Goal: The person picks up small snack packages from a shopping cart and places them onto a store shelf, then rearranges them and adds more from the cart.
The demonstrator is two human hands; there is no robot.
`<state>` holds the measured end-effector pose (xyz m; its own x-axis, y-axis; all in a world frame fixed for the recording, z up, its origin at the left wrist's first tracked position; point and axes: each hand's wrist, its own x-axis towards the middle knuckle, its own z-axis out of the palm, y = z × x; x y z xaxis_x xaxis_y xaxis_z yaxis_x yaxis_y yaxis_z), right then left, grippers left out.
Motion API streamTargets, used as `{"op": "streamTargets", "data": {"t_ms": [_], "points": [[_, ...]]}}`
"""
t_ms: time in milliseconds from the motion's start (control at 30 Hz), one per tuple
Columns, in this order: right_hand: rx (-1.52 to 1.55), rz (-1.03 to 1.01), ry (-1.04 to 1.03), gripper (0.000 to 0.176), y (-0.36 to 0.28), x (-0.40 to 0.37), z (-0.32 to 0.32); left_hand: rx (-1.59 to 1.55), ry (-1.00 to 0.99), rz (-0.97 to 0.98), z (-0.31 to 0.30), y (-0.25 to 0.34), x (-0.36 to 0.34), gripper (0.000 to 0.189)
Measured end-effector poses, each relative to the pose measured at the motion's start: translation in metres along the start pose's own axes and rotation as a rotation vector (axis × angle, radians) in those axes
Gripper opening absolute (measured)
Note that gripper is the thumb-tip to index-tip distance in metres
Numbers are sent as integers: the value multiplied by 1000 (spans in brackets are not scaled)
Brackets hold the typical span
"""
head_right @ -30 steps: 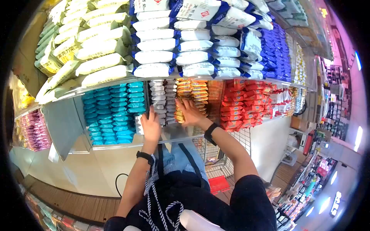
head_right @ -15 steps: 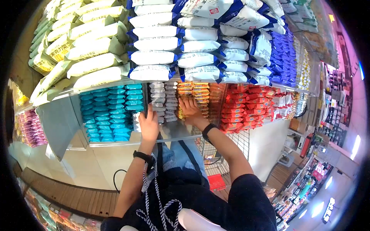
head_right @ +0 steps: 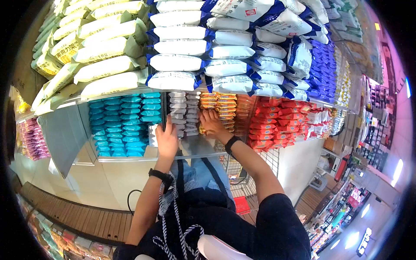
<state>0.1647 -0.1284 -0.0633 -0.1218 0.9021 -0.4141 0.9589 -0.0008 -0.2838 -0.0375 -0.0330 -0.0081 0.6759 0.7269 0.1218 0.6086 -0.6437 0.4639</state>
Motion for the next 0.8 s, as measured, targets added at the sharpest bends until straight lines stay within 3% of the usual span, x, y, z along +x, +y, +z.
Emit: {"op": "streamTargets", "data": {"t_ms": [167,267,467,567,667,800], "points": [[96,56,-58,103,0,1,-3,41,-1,0,3,0,-1,21],[108,94,-129,105,-2,0,-6,40,39,-33,8,1,-1,20],[225,90,-61,114,-4,5,-5,33,34,-11,6,0,0,20],[241,93,-145,109,-2,9,-5,61,25,-9,7,1,-1,21],[-3,9,-122,106,4,12,9,62,8,-8,5,1,-1,22],[-94,1,-59,107,10,9,20,41,-9,-3,2,0,-2,22]]}}
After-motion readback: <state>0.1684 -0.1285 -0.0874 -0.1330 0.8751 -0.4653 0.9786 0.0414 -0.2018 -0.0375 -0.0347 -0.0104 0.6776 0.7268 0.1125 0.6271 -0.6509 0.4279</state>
